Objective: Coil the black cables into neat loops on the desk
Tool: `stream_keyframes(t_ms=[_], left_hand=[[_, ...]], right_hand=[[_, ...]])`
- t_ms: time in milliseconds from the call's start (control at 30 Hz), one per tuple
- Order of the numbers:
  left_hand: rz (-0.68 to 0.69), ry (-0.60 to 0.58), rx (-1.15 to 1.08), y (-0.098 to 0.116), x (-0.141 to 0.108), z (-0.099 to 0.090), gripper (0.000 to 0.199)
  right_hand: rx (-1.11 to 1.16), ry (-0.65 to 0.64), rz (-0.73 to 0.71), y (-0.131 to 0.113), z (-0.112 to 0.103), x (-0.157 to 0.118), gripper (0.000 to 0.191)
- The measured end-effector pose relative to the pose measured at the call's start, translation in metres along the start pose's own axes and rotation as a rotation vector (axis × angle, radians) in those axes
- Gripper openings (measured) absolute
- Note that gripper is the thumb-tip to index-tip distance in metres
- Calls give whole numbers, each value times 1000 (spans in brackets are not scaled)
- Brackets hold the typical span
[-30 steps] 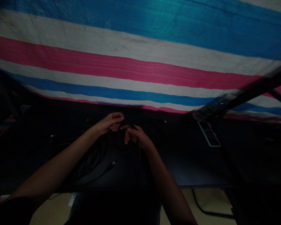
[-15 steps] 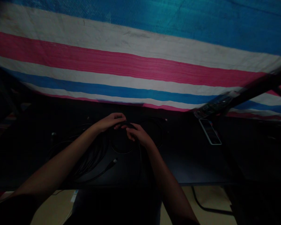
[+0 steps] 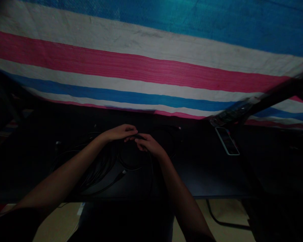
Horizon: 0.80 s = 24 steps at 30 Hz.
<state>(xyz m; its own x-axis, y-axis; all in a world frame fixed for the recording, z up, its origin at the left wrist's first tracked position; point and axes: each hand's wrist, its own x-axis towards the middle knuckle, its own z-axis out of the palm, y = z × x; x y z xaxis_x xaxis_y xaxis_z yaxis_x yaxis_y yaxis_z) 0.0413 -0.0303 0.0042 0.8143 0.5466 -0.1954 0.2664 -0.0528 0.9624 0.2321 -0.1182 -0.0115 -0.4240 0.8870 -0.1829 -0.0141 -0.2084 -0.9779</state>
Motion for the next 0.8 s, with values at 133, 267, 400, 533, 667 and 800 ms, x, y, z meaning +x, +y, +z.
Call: stream_keyframes(t_ms=[133, 267, 400, 533, 667, 800], left_hand=[[-2, -14, 22, 0, 0, 1, 39], [4, -17, 28, 0, 0, 2, 38], [-3, -17, 37, 0, 0, 2, 36], [-15, -5, 36, 0, 1, 3, 35], [-21, 24, 25, -1, 2, 4, 34], [-28, 28, 35, 0, 2, 5, 35]], right_hand=[[-13, -13, -2, 3, 0, 1, 34], [-32, 8, 16, 2, 1, 2, 33], [-54, 9, 11, -1, 2, 1, 31], [-84, 11, 6, -1, 2, 1, 31], [-109, 27, -2, 1, 2, 1, 32], [-133, 20, -1, 2, 3, 2, 33]])
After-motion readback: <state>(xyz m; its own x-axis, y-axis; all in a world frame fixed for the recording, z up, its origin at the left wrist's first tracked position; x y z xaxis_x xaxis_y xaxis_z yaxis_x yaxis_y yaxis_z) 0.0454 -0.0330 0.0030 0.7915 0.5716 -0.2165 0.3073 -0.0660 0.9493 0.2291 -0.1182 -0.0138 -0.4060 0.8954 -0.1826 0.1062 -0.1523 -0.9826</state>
